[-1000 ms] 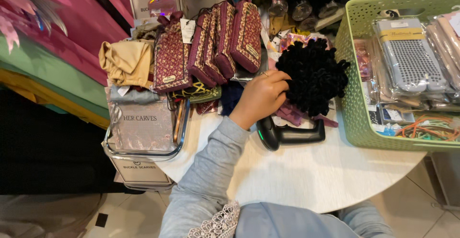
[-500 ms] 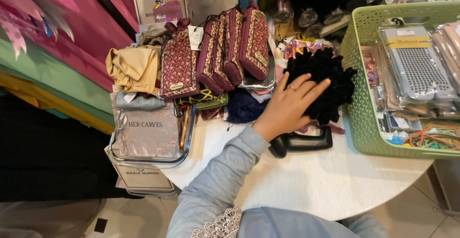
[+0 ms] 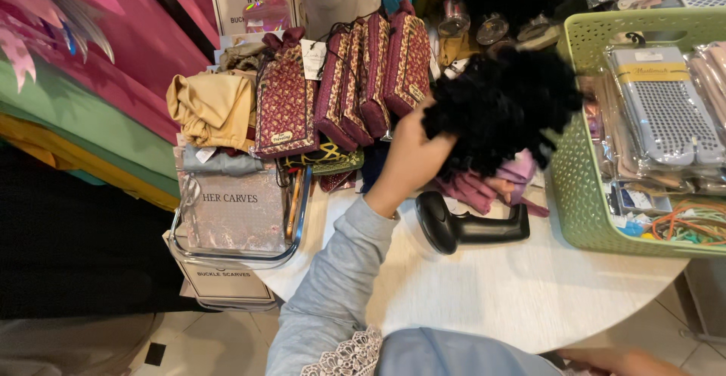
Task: The person scans several items at a checkout counter, including packaged socks, hair accessories, and small bags, by holding each item under a handheld barcode scanner.
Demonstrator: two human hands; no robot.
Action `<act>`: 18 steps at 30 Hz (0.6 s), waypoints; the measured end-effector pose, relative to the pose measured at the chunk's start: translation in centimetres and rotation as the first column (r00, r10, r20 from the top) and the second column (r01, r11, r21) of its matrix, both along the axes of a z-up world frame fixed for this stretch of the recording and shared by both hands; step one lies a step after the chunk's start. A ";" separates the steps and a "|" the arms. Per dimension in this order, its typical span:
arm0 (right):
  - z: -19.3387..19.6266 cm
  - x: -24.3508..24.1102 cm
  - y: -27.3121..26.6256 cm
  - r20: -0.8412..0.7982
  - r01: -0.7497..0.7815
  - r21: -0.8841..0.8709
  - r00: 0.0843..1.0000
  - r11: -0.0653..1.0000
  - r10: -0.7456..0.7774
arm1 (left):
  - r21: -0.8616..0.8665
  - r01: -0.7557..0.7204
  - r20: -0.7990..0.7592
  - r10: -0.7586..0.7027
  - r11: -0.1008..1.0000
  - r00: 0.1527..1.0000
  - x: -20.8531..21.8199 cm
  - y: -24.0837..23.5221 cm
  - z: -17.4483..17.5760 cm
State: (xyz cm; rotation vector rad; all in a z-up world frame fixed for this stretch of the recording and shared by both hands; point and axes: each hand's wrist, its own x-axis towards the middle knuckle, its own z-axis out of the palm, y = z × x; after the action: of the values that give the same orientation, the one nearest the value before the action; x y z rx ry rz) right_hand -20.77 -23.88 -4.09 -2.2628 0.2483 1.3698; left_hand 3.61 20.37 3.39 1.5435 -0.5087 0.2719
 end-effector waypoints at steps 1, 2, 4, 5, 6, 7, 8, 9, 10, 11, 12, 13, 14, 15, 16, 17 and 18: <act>1.4 0.6 5.3 -0.004 0.001 -0.007 1.000 1.000 -0.001 | 0.025 -0.032 -0.032 0.033 0.999 0.999 0.4 0.1 -0.9; 3.0 0.0 10.8 -0.007 0.001 -0.013 1.000 1.000 -0.001 | 0.050 -0.064 -0.063 0.068 0.997 0.996 0.8 0.2 -1.8; 4.8 1.5 12.7 0.440 0.002 0.183 0.894 0.983 -0.083 | -0.003 -0.034 -0.120 0.033 0.999 0.992 1.3 0.7 -2.2; 5.7 2.3 13.6 0.773 -0.075 0.344 0.589 0.936 -0.237 | -0.058 -0.007 -0.173 -0.003 0.998 0.985 1.6 0.8 -2.4; 7.7 4.0 16.8 0.779 -0.075 0.341 0.581 0.937 -0.236 | -0.061 -0.003 -0.164 -0.007 0.998 0.986 1.4 1.0 -1.8; 9.8 5.6 20.1 0.720 -0.043 0.588 0.483 0.808 -0.499 | -0.174 0.050 -0.206 -0.086 0.983 0.975 1.3 1.1 -1.2; 11.7 7.1 23.4 0.578 -0.045 0.791 0.382 0.610 -0.721 | -0.286 0.090 -0.245 -0.164 0.954 0.956 0.9 1.5 -0.9; 9.5 9.1 23.4 0.580 -0.049 0.790 0.383 0.611 -0.719 | -0.286 0.088 -0.242 -0.160 0.954 0.957 1.5 1.2 -2.2; 7.2 11.1 23.4 0.403 -0.020 0.900 0.417 0.435 -0.814 | -0.497 0.106 -0.348 -0.310 0.861 0.885 2.1 1.0 -3.4; 4.9 13.2 23.5 0.210 0.016 0.970 0.445 0.242 -0.871 | -0.684 0.079 -0.406 -0.468 0.726 0.785 2.8 0.7 -4.7; 5.1 13.4 23.9 0.206 0.019 0.971 0.447 0.240 -0.871 | -0.682 0.076 -0.410 -0.466 0.727 0.784 2.5 0.7 -4.9; 5.2 13.6 24.3 0.098 0.020 0.991 0.535 0.129 -0.839 | -0.705 0.058 -0.410 -0.473 0.707 0.779 2.3 0.7 -5.1; 5.5 14.2 24.6 0.000 0.028 0.999 0.619 0.021 -0.785 | -0.729 0.044 -0.403 -0.480 0.684 0.779 2.3 0.7 -5.1; 5.4 14.5 24.6 0.002 0.024 0.999 0.622 0.022 -0.783 | -0.729 0.044 -0.400 -0.477 0.683 0.782 2.1 0.7 -3.8; 5.1 14.7 24.7 -0.034 0.023 0.999 0.632 -0.026 -0.775 | -0.673 0.087 -0.364 -0.431 0.735 0.826 1.6 0.8 -2.8; 4.8 14.9 24.7 -0.071 0.023 0.997 0.641 -0.074 -0.764 | -0.609 0.124 -0.322 -0.387 0.783 0.864 1.1 0.9 -1.8; 3.9 15.2 24.3 -0.073 0.025 0.997 0.646 -0.075 -0.760 | -0.609 0.118 -0.324 -0.381 0.785 0.866 0.9 1.1 -1.1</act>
State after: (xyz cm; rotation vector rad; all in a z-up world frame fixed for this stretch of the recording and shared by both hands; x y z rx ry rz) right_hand -5.60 0.39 -0.17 -0.9692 -0.1665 0.1361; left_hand 4.50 21.47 2.27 0.8795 -0.2393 -0.1347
